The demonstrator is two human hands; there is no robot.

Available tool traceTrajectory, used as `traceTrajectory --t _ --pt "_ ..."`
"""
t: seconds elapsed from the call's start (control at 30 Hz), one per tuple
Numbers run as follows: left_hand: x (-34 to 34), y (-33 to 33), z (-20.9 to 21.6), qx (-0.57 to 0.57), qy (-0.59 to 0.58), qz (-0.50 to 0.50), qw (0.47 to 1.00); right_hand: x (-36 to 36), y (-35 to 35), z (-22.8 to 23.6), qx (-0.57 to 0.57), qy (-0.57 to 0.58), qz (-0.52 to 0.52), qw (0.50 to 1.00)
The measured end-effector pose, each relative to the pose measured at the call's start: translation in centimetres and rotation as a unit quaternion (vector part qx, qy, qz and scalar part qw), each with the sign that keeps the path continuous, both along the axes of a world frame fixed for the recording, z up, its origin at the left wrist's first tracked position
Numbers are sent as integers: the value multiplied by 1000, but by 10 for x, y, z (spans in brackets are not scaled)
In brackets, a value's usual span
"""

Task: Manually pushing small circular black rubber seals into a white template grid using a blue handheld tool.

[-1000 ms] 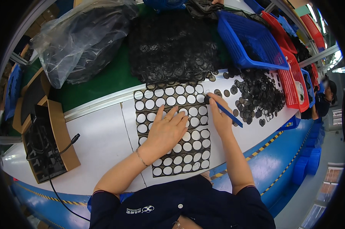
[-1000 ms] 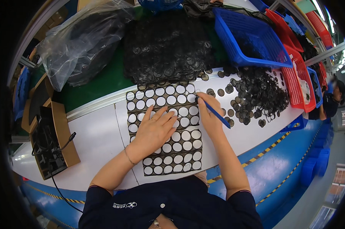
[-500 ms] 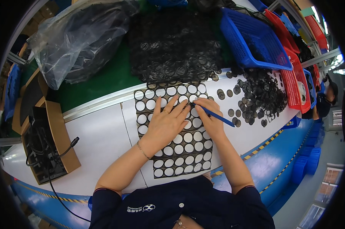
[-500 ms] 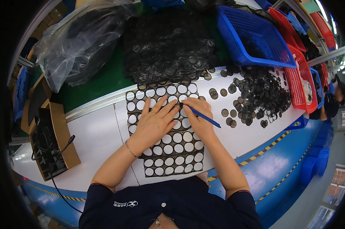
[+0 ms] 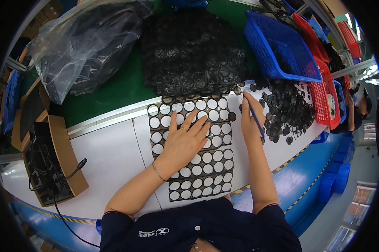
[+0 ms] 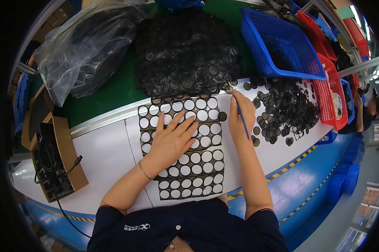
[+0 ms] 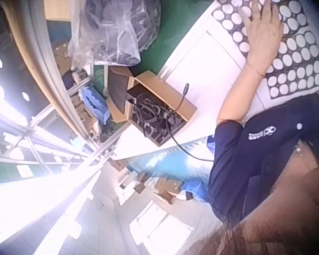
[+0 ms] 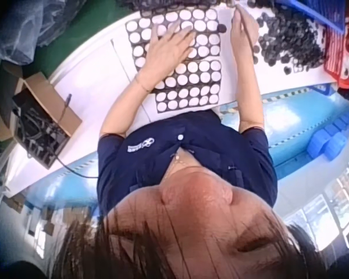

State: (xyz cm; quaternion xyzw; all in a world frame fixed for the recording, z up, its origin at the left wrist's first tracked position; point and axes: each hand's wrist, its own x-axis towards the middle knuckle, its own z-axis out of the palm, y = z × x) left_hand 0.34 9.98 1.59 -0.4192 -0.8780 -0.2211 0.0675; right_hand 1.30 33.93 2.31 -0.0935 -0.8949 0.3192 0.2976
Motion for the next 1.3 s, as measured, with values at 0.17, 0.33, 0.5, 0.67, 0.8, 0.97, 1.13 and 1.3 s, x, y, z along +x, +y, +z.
traceTrajectory --t 0.17,0.33,0.5,0.67,0.8,0.97,1.13,1.3 --pt "-8 2 -11 20 -5 23 1000 6 -21 -1 -165 -44 68 983" --pt "-14 1 -10 27 -19 54 998 7 -39 -6 -134 -82 133 979" --pt "-14 1 -11 15 -23 51 998 2 -41 -17 -118 -54 153 980" --pt "-13 0 -10 17 -22 51 998 3 -41 -18 -115 -71 147 980" --pt "-14 0 -10 20 -20 50 998 3 -43 -18 -114 -70 143 981" --pt "-14 0 -11 18 -17 50 998 2 -45 -19 49 -33 155 986" --pt "-13 1 -10 17 -11 52 998 -6 -45 -21 254 14 137 957" --pt "-13 -1 -12 22 -5 50 998 -9 -18 9 -204 -49 -10 978"
